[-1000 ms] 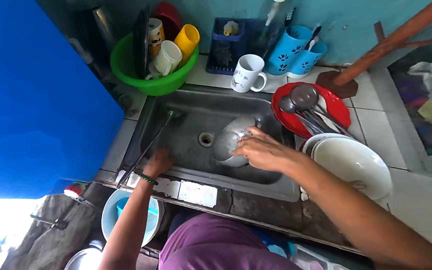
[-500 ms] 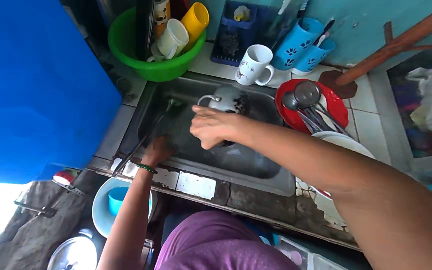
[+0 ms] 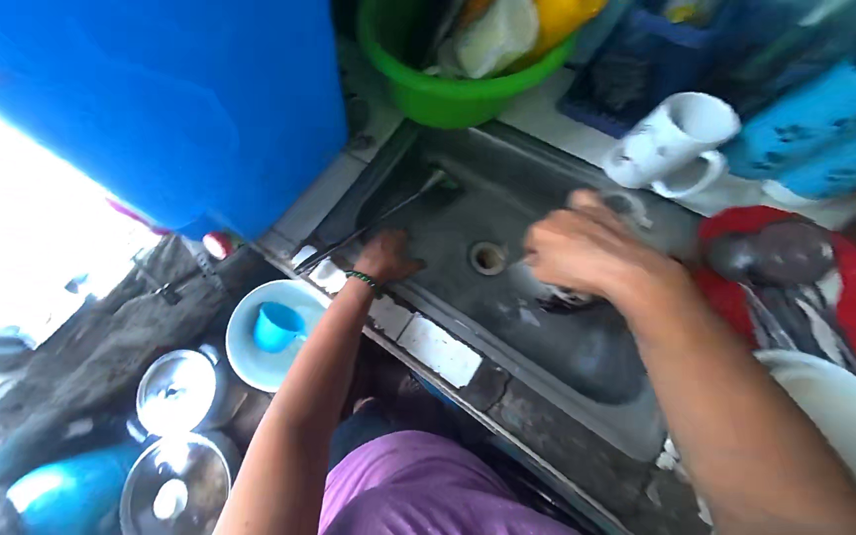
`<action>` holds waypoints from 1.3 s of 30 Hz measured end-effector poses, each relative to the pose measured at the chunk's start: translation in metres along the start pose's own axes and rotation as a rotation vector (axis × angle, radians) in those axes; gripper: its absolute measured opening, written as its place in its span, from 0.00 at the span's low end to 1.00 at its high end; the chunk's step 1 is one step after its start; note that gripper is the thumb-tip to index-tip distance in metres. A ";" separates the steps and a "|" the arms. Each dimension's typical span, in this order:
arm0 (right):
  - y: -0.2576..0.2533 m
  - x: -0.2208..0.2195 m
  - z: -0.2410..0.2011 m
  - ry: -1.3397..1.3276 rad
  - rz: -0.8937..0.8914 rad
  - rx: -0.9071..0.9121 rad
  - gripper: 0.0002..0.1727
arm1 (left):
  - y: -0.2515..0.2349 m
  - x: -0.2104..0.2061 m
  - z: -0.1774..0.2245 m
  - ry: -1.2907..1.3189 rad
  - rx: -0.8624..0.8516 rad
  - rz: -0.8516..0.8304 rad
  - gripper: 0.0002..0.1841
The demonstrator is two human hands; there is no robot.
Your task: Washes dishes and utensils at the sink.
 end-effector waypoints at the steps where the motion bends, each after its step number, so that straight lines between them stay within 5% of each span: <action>1: 0.009 -0.012 0.009 -0.026 0.061 -0.057 0.13 | -0.001 0.000 0.001 0.017 -0.006 0.005 0.30; 7: 0.046 -0.123 0.001 -0.303 0.480 -0.159 0.20 | 0.012 0.005 0.011 0.015 -0.018 0.010 0.19; 10: 0.051 -0.161 -0.011 -0.368 0.538 -0.158 0.21 | 0.010 -0.002 0.012 -0.018 -0.117 0.044 0.22; 14: 0.046 -0.186 -0.015 -0.585 0.483 -0.229 0.21 | 0.096 -0.005 0.015 0.212 -0.436 0.600 0.16; 17: 0.043 -0.199 -0.013 -0.686 0.542 -0.295 0.26 | 0.160 -0.030 -0.059 0.406 -0.531 1.068 0.10; 20: 0.041 -0.201 -0.011 -0.664 0.545 -0.338 0.28 | 0.167 -0.088 -0.178 0.545 -0.068 1.222 0.10; 23: 0.041 -0.206 -0.008 -0.670 0.531 -0.365 0.29 | 0.119 -0.163 -0.288 0.847 0.490 0.783 0.17; 26: 0.043 -0.209 -0.008 -0.655 0.550 -0.363 0.28 | 0.061 -0.232 -0.340 1.358 0.730 0.312 0.37; 29: 0.045 -0.206 -0.010 -0.638 0.588 -0.390 0.27 | 0.023 -0.268 -0.361 1.553 0.777 0.360 0.47; 32: 0.046 -0.202 -0.015 -0.632 0.611 -0.390 0.27 | 0.018 -0.268 -0.367 1.221 0.852 0.465 0.35; 36: 0.048 -0.198 -0.019 -0.647 0.597 -0.423 0.26 | 0.039 -0.256 -0.350 0.542 1.057 0.019 0.39; 39: 0.047 -0.200 -0.019 -0.662 0.624 -0.419 0.27 | 0.048 -0.255 -0.350 0.361 1.010 -0.182 0.37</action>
Point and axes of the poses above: each hand's wrist, its own y-axis away from the middle knuckle, its own x-axis out of the back of the hand, z = x × y, the point moved 4 cm from there along -y, towards the middle knuckle, and after that the axes turned 12 degrees about -z, right-handed, at the moved point
